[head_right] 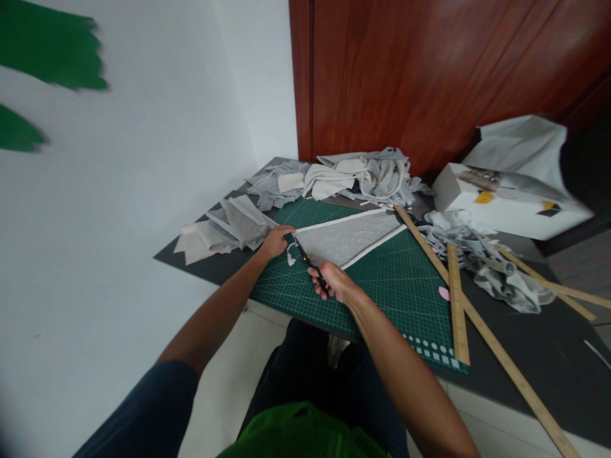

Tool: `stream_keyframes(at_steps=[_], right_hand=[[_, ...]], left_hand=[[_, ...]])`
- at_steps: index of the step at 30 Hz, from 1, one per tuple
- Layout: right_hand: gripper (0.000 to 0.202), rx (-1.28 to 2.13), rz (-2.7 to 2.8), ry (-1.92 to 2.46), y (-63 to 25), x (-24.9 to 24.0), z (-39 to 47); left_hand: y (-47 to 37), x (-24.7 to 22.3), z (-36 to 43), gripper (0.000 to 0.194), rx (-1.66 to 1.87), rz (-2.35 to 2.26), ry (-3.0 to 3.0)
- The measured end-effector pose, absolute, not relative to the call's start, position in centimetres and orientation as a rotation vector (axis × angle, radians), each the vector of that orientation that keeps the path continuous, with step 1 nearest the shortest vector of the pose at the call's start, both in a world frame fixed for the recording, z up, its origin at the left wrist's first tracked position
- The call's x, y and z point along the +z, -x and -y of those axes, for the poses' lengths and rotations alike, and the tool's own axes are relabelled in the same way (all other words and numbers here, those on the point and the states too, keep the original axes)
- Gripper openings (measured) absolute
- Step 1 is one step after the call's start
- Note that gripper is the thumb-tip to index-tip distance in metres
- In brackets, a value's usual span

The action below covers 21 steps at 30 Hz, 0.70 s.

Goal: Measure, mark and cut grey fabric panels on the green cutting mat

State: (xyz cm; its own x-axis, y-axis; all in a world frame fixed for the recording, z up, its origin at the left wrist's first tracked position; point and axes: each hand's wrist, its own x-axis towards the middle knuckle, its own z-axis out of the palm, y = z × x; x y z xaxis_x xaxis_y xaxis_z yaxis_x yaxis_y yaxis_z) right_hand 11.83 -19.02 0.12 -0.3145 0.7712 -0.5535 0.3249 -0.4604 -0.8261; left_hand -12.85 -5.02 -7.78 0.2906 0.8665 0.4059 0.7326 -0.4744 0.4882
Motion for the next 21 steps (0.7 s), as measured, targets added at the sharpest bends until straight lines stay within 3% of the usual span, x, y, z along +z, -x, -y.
stream_keyframes(at_steps=[21], right_hand=[[0.035,1.851,1.393,1.551,-11.7,-0.3,18.0]], left_hand=[[12.7,-7.4,5.4,0.059,0.920,-1.506,-2.350]])
